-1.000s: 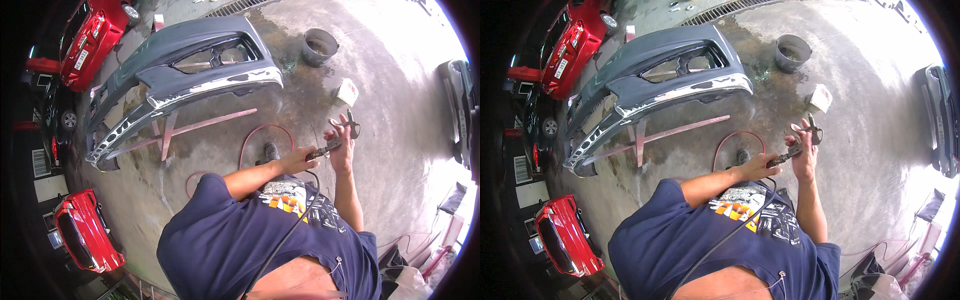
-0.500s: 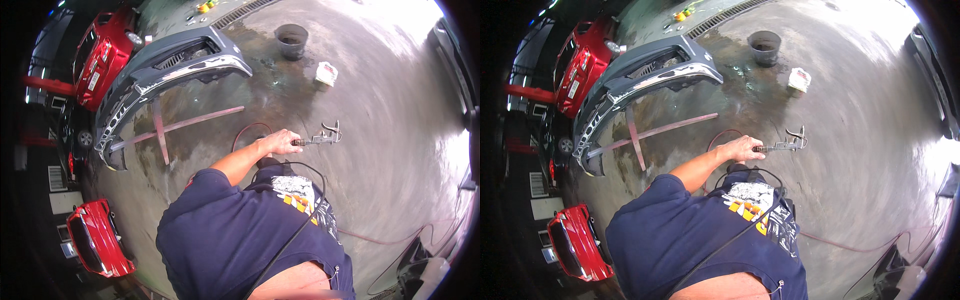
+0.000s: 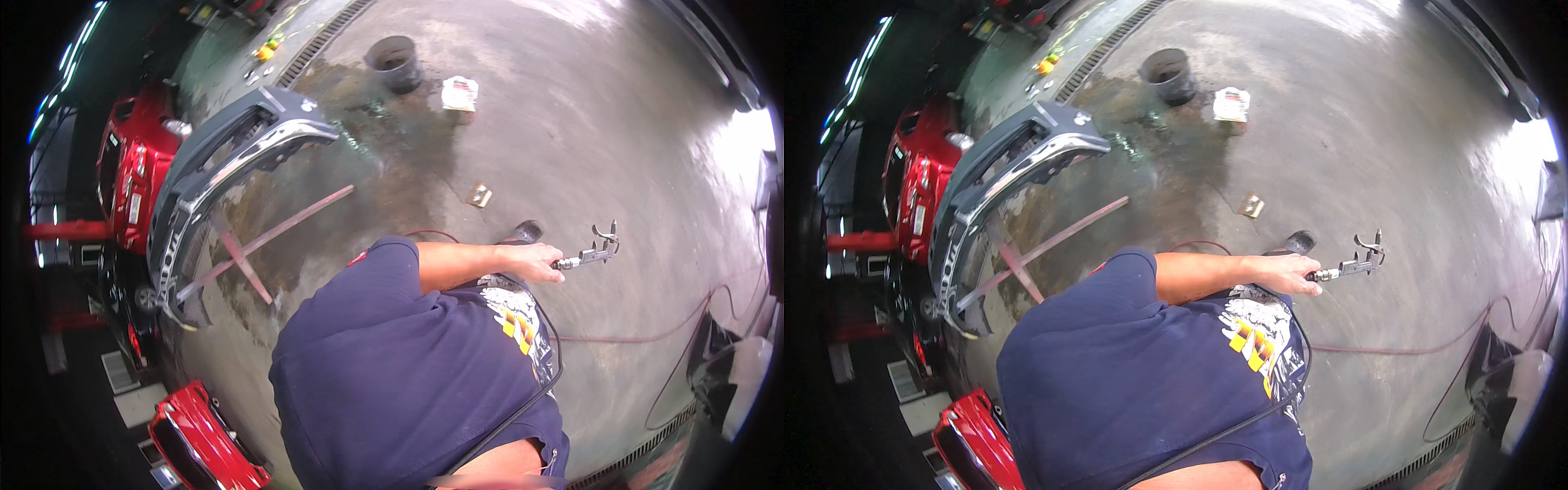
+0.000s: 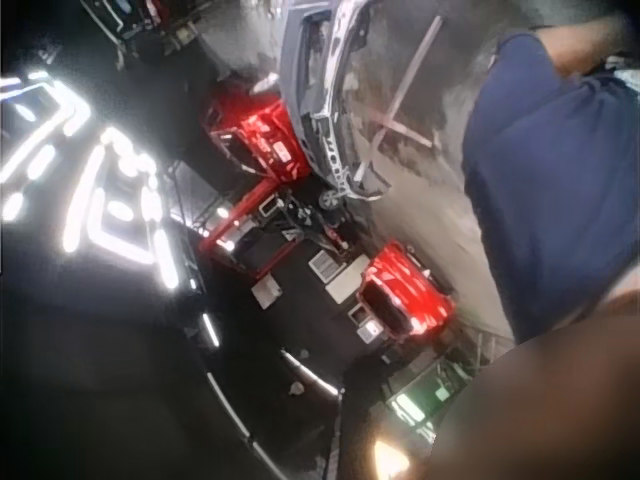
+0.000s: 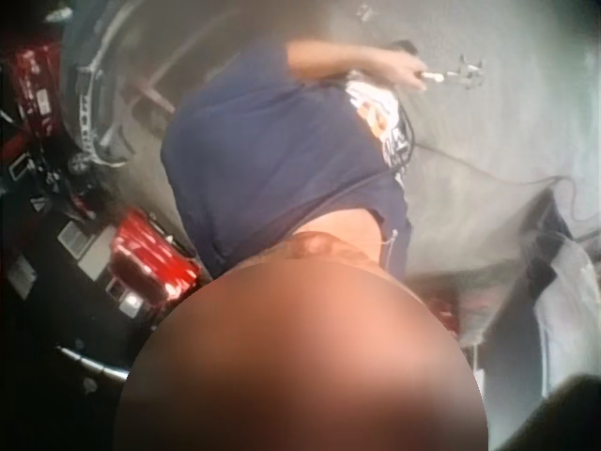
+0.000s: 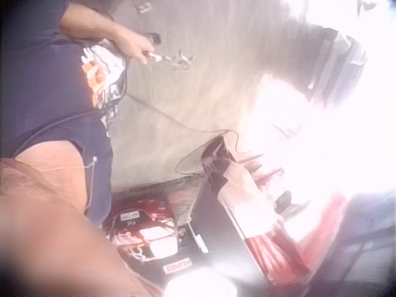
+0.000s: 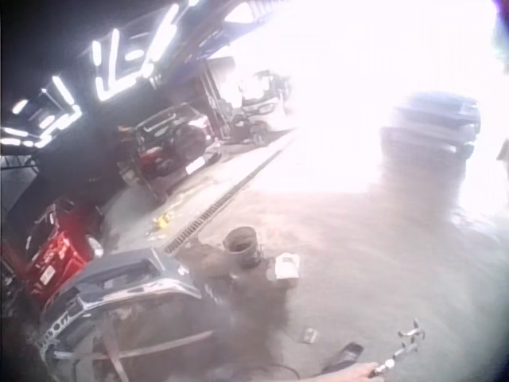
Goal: The person wipes a detached car bumper with a cloth, then uses a spray gun to apply a liquid coating to the bumper surface. The person moves around the bumper, spraying different sections and occasionally touching the surface.
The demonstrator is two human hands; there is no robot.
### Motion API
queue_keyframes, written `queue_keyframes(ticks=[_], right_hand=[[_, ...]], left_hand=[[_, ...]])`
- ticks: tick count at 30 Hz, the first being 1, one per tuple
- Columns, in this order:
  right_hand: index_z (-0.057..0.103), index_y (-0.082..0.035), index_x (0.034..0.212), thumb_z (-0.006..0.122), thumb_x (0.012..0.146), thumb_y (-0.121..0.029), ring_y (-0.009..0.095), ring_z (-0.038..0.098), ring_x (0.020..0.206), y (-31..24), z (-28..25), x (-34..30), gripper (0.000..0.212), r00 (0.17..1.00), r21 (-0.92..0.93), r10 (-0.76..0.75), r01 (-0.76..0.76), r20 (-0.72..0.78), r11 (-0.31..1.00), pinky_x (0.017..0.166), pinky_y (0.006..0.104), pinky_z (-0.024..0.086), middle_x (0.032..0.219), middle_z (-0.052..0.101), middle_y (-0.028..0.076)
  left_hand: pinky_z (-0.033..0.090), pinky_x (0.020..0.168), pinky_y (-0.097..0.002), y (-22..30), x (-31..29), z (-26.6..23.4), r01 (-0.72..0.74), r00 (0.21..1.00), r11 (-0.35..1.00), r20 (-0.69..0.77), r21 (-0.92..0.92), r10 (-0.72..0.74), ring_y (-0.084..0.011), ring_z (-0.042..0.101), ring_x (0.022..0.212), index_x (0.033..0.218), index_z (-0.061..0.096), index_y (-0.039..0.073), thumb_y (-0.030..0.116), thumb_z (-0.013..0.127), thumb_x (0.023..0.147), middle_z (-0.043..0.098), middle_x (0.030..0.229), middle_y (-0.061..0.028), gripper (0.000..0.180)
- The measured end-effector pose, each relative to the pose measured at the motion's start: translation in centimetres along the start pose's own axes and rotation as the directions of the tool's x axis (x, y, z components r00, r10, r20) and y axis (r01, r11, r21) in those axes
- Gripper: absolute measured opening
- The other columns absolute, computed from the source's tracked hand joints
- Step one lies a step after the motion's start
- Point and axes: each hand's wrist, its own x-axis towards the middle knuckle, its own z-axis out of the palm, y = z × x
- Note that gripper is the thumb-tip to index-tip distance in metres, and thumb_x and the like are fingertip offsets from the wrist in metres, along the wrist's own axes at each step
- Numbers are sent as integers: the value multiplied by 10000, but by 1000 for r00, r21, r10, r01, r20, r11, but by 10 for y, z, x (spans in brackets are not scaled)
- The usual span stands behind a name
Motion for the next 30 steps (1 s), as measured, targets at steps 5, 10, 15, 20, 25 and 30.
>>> queue_keyframes(ticks=[5,10,15,20,25,30], right_hand=[[545,-106,1412,618,1021,-414,343,715,998,-51,-9,4,504,999,164,41,-43,13,986,802,504,563,1164,702,189],[542,-130,1413,603,1033,-432,321,726,965,-205,-54,-12,489,990,616,-39,-55,138,786,758,514,571,1140,712,164],[604,-129,1347,616,1031,-457,207,677,1014,-416,-148,-45,456,790,531,-449,614,-418,584,906,374,533,1160,694,74],[600,-105,1321,571,1069,-396,239,681,1078,-535,-174,-61,386,678,947,-720,307,-151,91,921,380,556,1201,704,115],[591,-67,1295,537,1093,-309,268,705,1073,-588,-213,-46,320,746,897,-620,416,-243,150,870,407,594,1208,701,154],[596,-70,1262,541,1092,-275,293,732,1037,-633,-317,2,272,692,860,-627,506,-359,66,836,418,616,1197,709,164]], left_hand=[[403,668,-322,29,114,-3,100,979,962,199,-255,-49,-91,454,791,1070,657,63,438,589,1054,497,818,45,381],[345,580,-285,69,207,-18,93,964,936,266,-340,1,-76,390,689,1053,590,68,345,628,1038,437,783,49,280],[438,721,-374,141,304,-34,-92,947,994,303,-59,105,-192,488,799,1038,566,8,312,669,973,506,831,-82,327],[319,517,-263,188,364,-34,26,841,964,528,-263,122,-51,399,594,1129,595,44,185,697,959,451,741,42,243],[363,521,-243,216,417,-23,154,792,938,606,-310,70,-50,451,593,1305,562,17,144,679,968,523,778,25,378],[491,574,-222,266,518,8,193,841,829,524,-525,136,-97,612,654,1394,510,10,150,594,1024,647,928,-48,404]])
